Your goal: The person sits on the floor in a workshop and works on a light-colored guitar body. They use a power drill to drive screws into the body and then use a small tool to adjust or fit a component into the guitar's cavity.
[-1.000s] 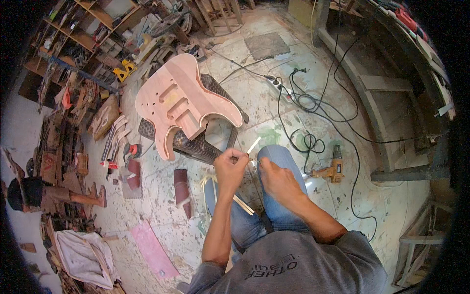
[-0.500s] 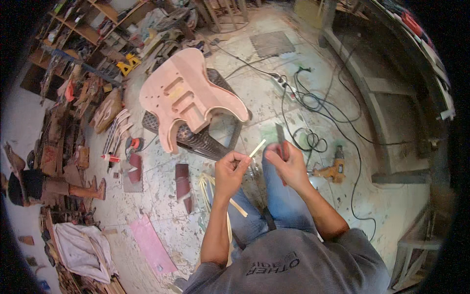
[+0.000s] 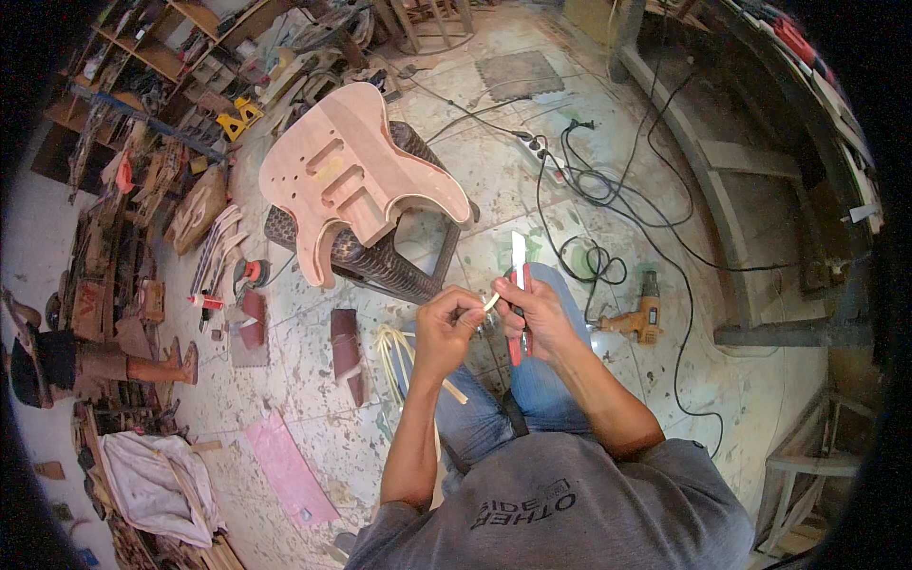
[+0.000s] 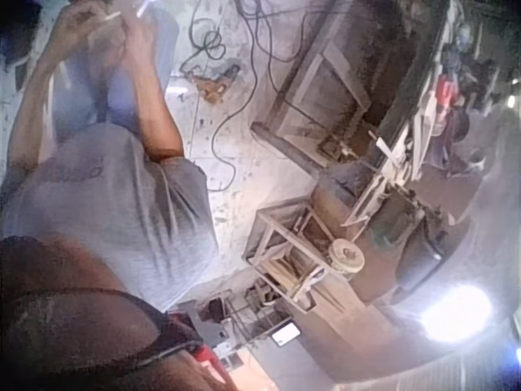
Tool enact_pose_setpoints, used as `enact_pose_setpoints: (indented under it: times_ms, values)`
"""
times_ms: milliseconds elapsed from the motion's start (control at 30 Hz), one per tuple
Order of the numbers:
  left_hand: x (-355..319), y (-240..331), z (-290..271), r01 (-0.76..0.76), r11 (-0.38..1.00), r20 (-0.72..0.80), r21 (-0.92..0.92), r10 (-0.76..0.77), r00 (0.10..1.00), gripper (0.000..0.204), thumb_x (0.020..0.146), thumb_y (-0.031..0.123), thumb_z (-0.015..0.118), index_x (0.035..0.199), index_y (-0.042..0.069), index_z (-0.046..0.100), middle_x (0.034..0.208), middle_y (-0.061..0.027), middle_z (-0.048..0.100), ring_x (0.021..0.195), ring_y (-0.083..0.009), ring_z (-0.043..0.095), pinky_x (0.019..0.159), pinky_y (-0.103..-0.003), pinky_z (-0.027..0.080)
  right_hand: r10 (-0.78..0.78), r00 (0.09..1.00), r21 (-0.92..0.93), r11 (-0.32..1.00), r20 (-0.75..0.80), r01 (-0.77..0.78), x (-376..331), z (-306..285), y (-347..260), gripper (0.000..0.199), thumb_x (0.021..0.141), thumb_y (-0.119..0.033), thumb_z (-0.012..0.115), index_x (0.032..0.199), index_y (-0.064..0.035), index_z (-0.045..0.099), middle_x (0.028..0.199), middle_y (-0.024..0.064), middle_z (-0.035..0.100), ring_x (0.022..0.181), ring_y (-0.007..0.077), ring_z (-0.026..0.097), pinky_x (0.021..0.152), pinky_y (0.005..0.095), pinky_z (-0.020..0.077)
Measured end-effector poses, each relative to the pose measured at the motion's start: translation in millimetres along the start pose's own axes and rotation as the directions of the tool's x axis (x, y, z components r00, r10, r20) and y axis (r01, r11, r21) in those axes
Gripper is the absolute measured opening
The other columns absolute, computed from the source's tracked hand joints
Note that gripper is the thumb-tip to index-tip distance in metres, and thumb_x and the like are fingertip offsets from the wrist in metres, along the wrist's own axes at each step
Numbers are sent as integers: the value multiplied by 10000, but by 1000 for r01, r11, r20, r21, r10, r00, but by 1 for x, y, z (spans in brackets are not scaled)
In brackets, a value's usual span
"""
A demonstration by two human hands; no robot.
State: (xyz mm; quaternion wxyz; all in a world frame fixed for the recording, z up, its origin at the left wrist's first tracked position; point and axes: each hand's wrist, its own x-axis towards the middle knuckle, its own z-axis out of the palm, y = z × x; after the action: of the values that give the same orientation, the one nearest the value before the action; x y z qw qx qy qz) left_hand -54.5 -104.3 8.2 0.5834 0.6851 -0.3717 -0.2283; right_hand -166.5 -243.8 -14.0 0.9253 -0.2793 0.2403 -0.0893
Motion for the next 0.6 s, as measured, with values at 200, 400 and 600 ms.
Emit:
enact_pose_setpoints:
  times_ms: [200, 400, 600]
  values:
    - [-4, -7, -2, 15, 994, -32, 105, -12, 999, 89, 891, 54, 756, 886, -13, 698, 855, -66, 680, 782, -133, 619, 705, -283, 476, -60, 995, -95, 994, -78, 52, -2, 4, 10, 218, 993, -230, 707, 894, -69, 599, 649, 2, 576, 526, 85, 522, 483, 245, 410]
    - [-21, -44, -33, 190, 665, -110, 722, -161, 981, 140, 874, 145, 744, 915, 11, 733, 887, -156, 717, 812, -363, 695, 763, -482, 534, -658, 750, -747, 531, -68, 399, -8, -2, -6, 297, 998, -270, 698, 838, -23, 658, 671, 20, 659, 562, 84, 532, 520, 290, 414]
    - [-21, -38, -23, -97, 727, -24, 680, 154, 988, 253, 907, 143, 746, 1118, 5, 727, 994, -145, 742, 910, -321, 728, 828, -401, 570, -423, 903, -567, 763, -75, 311, -18, -21, -15, 275, 971, -305, 740, 921, -41, 682, 709, 8, 657, 510, 64, 527, 446, 250, 403]
